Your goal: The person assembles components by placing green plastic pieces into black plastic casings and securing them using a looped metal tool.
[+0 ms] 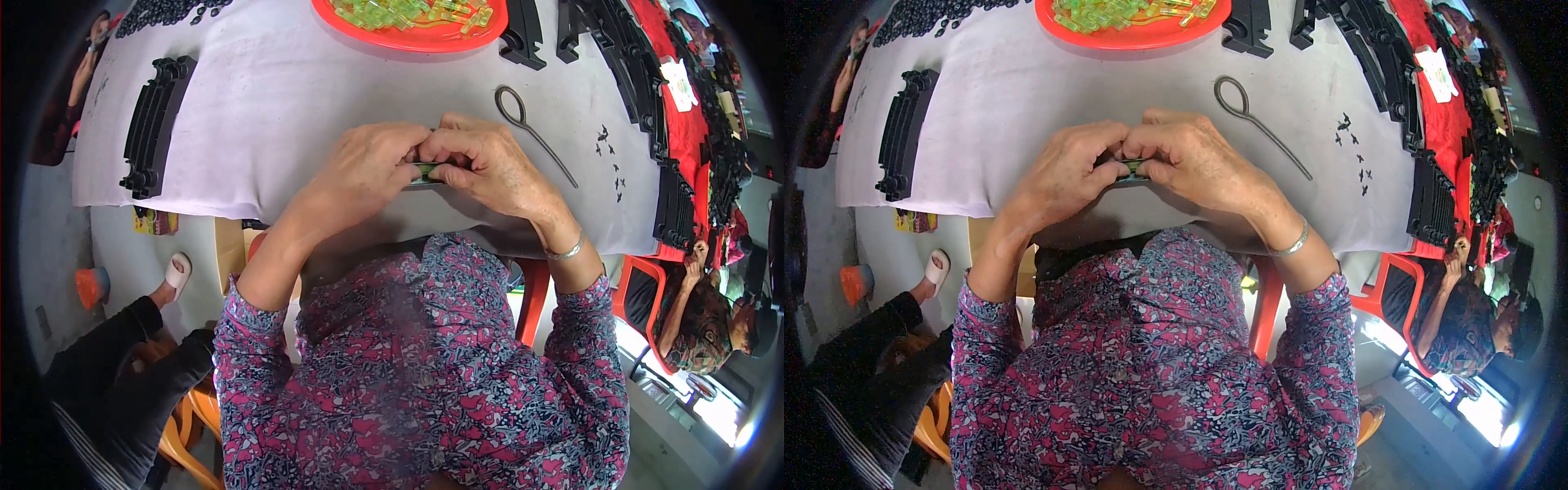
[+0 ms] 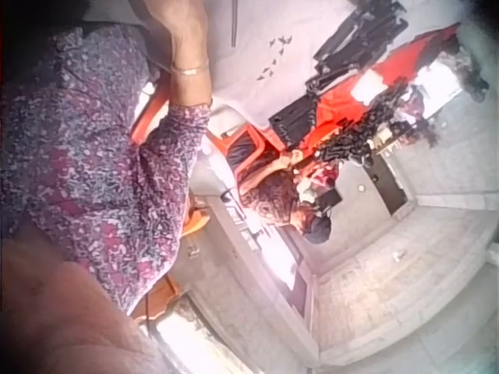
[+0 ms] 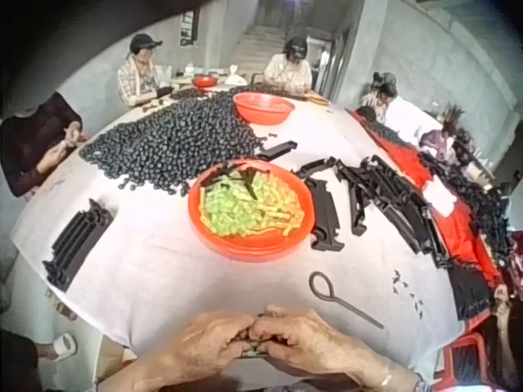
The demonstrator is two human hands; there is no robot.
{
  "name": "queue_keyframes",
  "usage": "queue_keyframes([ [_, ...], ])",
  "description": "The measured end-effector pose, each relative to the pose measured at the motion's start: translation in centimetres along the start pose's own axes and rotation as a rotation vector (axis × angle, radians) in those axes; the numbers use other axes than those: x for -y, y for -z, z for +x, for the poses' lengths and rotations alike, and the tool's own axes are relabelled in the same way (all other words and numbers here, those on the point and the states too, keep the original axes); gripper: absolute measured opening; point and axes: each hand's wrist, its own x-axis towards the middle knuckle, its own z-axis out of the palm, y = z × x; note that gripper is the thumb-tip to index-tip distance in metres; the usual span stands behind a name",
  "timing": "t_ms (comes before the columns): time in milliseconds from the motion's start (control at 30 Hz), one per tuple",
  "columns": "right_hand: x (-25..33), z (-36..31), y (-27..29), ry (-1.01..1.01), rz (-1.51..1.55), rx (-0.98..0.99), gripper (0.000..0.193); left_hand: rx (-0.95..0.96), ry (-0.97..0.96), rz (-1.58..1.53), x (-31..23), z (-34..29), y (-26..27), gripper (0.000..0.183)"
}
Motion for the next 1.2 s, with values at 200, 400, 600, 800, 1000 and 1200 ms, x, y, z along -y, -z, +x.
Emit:
queue_keyframes([
  [200,-1.0,0.3,-0.5,-0.064,0.040,0.032,0.015,0.011,0.066,0.002,-0.1,0.1,0.0,0.017],
  [400,0.0,0.1,0.0,-0.079,-0.012,0.015,0.014,-0.001,0.065,-0.060,0.6,0.1,-0.3,0.020],
  [600,-1.8,-1.4,2.9,-0.196,-0.098,-0.365,0.013,0.009,0.028,0.063,0.2,0.4,-0.3,0.024],
  [800,-4.0,-3.6,4.7,-0.385,-0.443,-0.451,0.032,0.118,0.210,-0.007,-0.5,0.8,0.3,0.027],
  [1000,-4.6,-3.4,4.9,-0.567,-0.353,-0.338,0.030,-0.019,-0.010,0.029,-1.3,-0.9,1.1,0.043],
  [1200,-5.7,-4.5,5.7,-0.480,-0.275,-0.272,0.028,-0.143,-0.024,0.198,-1.7,-2.9,0.3,0.057],
])
